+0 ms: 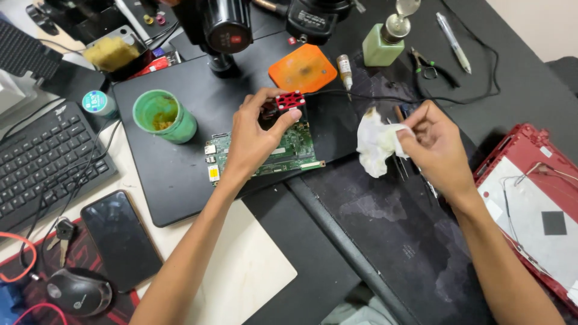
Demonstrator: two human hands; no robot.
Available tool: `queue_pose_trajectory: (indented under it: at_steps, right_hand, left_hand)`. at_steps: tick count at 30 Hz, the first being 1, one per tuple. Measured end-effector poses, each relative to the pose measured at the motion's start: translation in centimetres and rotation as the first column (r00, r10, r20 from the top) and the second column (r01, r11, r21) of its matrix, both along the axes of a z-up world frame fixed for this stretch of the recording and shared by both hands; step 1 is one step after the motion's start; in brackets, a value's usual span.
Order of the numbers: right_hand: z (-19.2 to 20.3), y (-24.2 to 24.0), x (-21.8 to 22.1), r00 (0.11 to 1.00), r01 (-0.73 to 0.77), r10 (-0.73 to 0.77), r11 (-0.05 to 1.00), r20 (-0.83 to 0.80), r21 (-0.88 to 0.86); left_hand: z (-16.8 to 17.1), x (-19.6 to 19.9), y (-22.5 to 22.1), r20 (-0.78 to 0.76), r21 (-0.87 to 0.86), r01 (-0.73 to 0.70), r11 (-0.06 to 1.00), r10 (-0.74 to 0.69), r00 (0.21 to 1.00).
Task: The person holds a hot air gun over a green circuit board while using a metal probe with the other hand, then wipes the board area with a tissue. They then set the hot air gun aside, position a red fan component over the board, and brush the component with a small brush before handling the board with both hands.
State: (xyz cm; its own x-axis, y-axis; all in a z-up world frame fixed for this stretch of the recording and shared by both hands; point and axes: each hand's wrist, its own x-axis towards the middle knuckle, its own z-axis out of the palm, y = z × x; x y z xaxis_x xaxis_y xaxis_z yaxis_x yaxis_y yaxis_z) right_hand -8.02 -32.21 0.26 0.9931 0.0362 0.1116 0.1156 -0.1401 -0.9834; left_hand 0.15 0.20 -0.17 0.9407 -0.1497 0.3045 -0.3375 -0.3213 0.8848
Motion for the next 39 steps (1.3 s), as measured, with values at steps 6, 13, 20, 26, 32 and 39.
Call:
queue_pose_trajectory:
  at_steps: [6,13,20,26,32,39]
  right_hand:
    - [4.1,9.6,1.3,0.978,0.095,0.011,0.868,0.209,-0.488]
    - [2.2,13.8,1.5,0.86,0.143,0.233,0.745,0.454,-0.652]
    - [2.3,13.8,1.6,0.809,0.183,0.362,0.593,0.463,-0.784]
    - [1.1,12.2,3.2,0.895,0.034,0.301,0.691,0.33,-0.722]
    - [1.4,12.8,3.0,0.867,0.085,0.333,0.634,0.371,-0.768]
    - [1.5,12.6,2.8,0.812,0.145,0.423,0.521,0.403,-0.841]
  left_hand:
    - [-0.5,0.3,0.1,0.016,-0.023,-0.013,1.0,0.013,1.0]
    - [-0.9,0.7,-0.1,0.085,-0.005,-0.07,0.998,0.071,0.994]
    - [-0.8,0.1,0.0,0.116,0.011,-0.083,0.996,0.081,0.99]
    - [-0.9,0.0,0.1,0.063,0.008,-0.063,0.998,0.062,0.996]
    - [-0.9,0.2,0.0,0.015,-0.006,-0.042,0.999,0.042,0.999]
    - [-1.1,0.0,-0.2,0.025,0.032,-0.059,0.998,0.058,0.998]
